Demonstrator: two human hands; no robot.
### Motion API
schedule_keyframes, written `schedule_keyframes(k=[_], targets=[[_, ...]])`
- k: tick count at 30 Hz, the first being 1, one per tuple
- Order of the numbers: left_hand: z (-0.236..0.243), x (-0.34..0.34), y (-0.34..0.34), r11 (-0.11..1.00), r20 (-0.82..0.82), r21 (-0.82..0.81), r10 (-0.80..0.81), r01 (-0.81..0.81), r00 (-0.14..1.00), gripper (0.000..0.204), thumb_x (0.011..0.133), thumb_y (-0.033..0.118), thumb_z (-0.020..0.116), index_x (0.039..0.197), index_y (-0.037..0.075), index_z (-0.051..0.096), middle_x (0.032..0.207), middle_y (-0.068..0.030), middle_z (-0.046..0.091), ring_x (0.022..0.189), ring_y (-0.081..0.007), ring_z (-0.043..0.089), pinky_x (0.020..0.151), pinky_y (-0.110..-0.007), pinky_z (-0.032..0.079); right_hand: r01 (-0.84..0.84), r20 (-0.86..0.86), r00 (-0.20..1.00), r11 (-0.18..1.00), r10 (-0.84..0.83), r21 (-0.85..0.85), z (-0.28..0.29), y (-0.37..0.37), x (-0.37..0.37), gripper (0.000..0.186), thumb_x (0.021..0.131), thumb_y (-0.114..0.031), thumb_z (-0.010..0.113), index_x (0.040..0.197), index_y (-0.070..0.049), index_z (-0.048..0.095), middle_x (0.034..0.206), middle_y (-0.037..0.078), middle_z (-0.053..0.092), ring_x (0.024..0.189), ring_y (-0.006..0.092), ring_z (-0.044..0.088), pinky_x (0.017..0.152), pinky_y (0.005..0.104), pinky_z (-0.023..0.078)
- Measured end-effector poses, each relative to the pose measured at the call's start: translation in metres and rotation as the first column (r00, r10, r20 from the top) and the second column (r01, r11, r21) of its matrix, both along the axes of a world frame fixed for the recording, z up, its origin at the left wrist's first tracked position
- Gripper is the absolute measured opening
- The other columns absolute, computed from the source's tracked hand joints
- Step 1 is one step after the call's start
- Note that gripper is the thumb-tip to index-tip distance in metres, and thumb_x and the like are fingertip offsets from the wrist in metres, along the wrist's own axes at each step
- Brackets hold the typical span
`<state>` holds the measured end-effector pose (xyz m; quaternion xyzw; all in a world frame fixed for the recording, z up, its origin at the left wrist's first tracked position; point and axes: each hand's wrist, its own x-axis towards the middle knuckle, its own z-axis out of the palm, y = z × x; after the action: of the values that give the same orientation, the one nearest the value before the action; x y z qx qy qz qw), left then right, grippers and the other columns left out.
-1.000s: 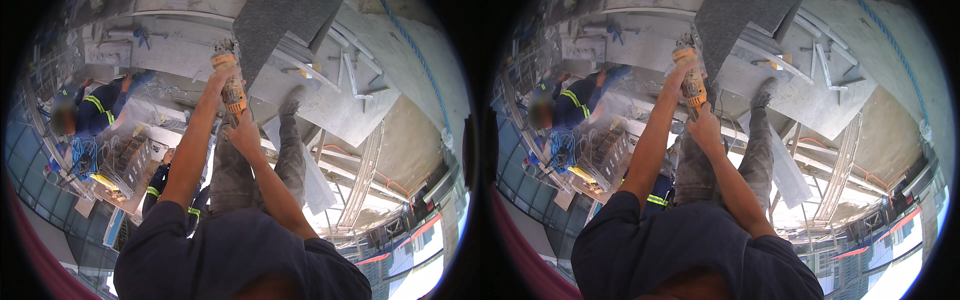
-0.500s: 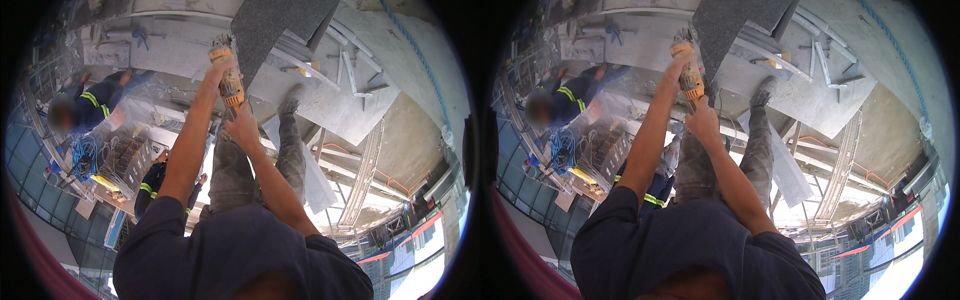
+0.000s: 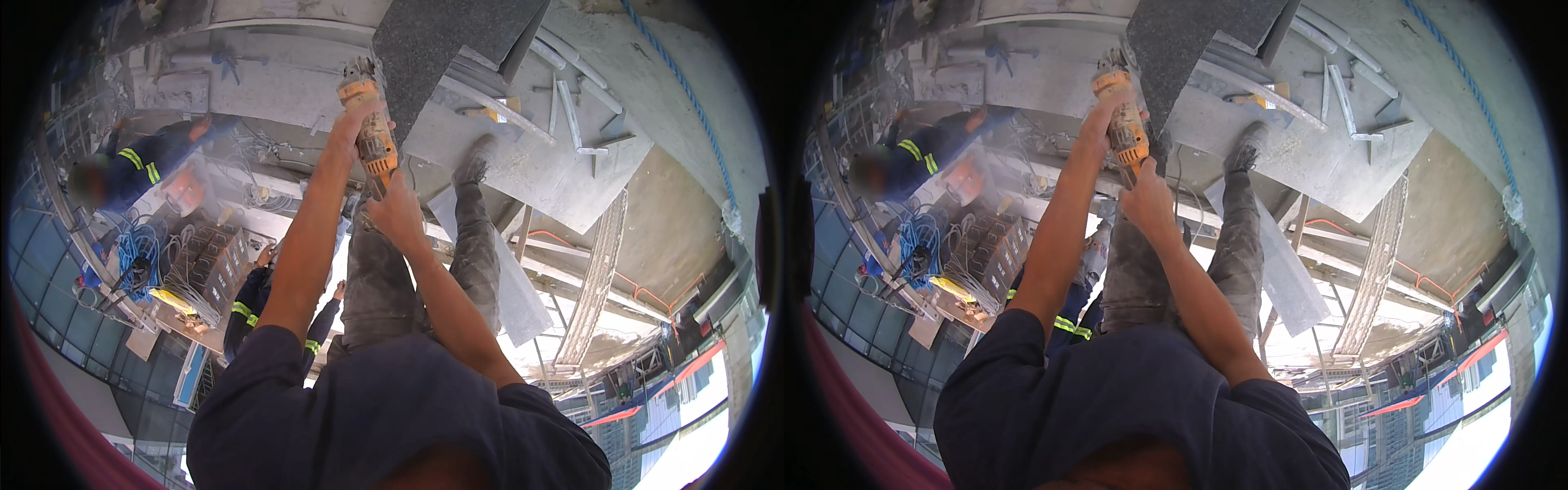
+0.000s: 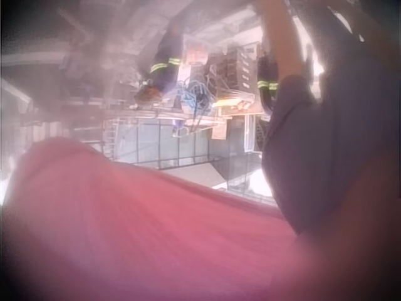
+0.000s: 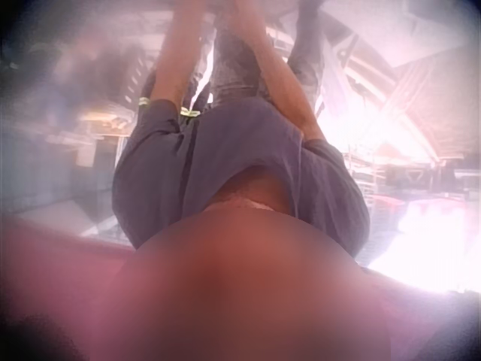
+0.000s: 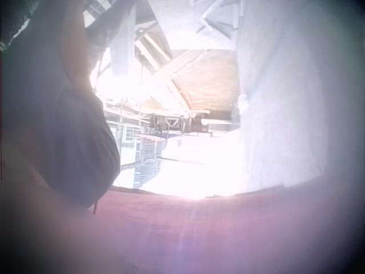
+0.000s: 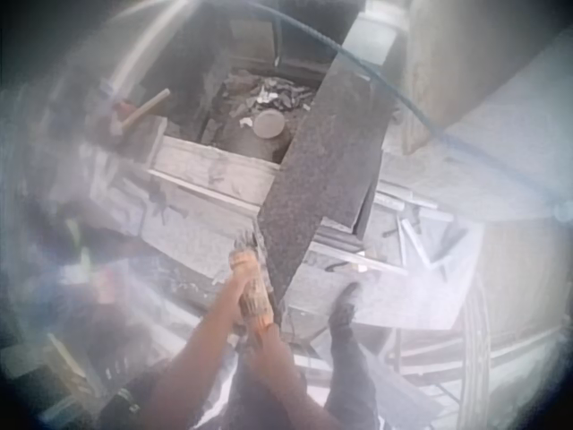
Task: The person uses an angle grinder to cut a large stone slab on a construction site. They position the slab, cut along a marked line, and then lift the separated piece to inspect the cut edge.
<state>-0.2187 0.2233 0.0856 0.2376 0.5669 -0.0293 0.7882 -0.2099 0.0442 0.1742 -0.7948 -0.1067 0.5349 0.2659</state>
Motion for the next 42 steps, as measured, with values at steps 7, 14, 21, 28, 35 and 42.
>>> schedule_keyframes(k=[7, 14, 21, 28, 35, 42], targets=[[-0.007, -0.001, 0.004, 1.000, -0.034, -0.009, -0.002, 0.002, 0.999, 0.052, 0.088, 0.025, 0.086, 0.127, 0.000, 0.062, 0.101, -0.0150, 0.071, 0.092, -0.0307, 0.079, 0.071, -0.047, 0.068, -0.009, -0.029, 1.000, 1.000, 0.009, -0.022, -0.005, 0.003, 0.001, 0.061, 0.088, -0.015, 0.072, 0.135, 0.008, 0.041, 0.101, 0.041, 0.071, 0.098, 0.0607, 0.070, 0.089, 0.0648, 0.055], [0.005, -0.011, -0.015, 0.999, -0.028, -0.011, -0.038, 0.037, 0.999, 0.055, 0.093, 0.027, 0.081, 0.134, 0.000, 0.057, 0.103, -0.0163, 0.072, 0.099, -0.0343, 0.079, 0.074, -0.045, 0.069, -0.019, -0.056, 0.998, 0.998, 0.016, -0.053, 0.012, -0.014, -0.004, 0.062, 0.088, -0.017, 0.073, 0.135, 0.008, 0.041, 0.103, 0.041, 0.071, 0.100, 0.0605, 0.070, 0.089, 0.0650, 0.055], [-0.001, -0.007, -0.011, 1.000, -0.018, -0.006, 0.003, -0.003, 1.000, 0.054, 0.088, 0.027, 0.085, 0.131, 0.004, 0.062, 0.102, -0.0153, 0.071, 0.095, -0.0319, 0.079, 0.072, -0.047, 0.067, -0.016, -0.012, 1.000, 1.000, 0.016, -0.024, 0.005, -0.011, -0.003, 0.061, 0.088, -0.015, 0.073, 0.134, 0.008, 0.041, 0.101, 0.042, 0.071, 0.098, 0.0615, 0.069, 0.088, 0.0660, 0.055], [-0.002, 0.001, 0.001, 1.000, -0.020, 0.015, -0.013, 0.014, 1.000, 0.054, 0.088, 0.027, 0.086, 0.128, 0.002, 0.061, 0.101, -0.0148, 0.071, 0.093, -0.0314, 0.078, 0.069, -0.048, 0.068, 0.051, -0.012, 0.999, 0.999, -0.051, 0.019, -0.004, 0.000, 0.000, 0.048, 0.086, -0.014, 0.070, 0.121, 0.007, 0.045, 0.098, 0.044, 0.068, 0.097, 0.0646, 0.066, 0.086, 0.0681, 0.051], [0.003, -0.002, -0.004, 1.000, -0.029, -0.013, -0.027, 0.027, 0.999, 0.054, 0.089, 0.027, 0.085, 0.129, 0.001, 0.060, 0.101, -0.0155, 0.071, 0.094, -0.0320, 0.079, 0.070, -0.047, 0.068, -0.004, -0.017, 1.000, 1.000, 0.004, -0.009, -0.001, -0.007, -0.005, 0.056, 0.089, -0.017, 0.074, 0.128, 0.006, 0.042, 0.102, 0.041, 0.071, 0.098, 0.0602, 0.070, 0.088, 0.0648, 0.056], [0.002, -0.014, -0.015, 0.998, -0.035, -0.033, -0.056, 0.055, 0.998, 0.055, 0.092, 0.026, 0.082, 0.135, 0.003, 0.056, 0.105, -0.0170, 0.071, 0.100, -0.0348, 0.078, 0.074, -0.046, 0.068, 0.005, -0.038, 0.999, 0.999, -0.006, -0.040, 0.014, -0.016, -0.008, 0.057, 0.089, -0.018, 0.074, 0.130, 0.007, 0.042, 0.099, 0.040, 0.071, 0.096, 0.0597, 0.071, 0.087, 0.0647, 0.057]])
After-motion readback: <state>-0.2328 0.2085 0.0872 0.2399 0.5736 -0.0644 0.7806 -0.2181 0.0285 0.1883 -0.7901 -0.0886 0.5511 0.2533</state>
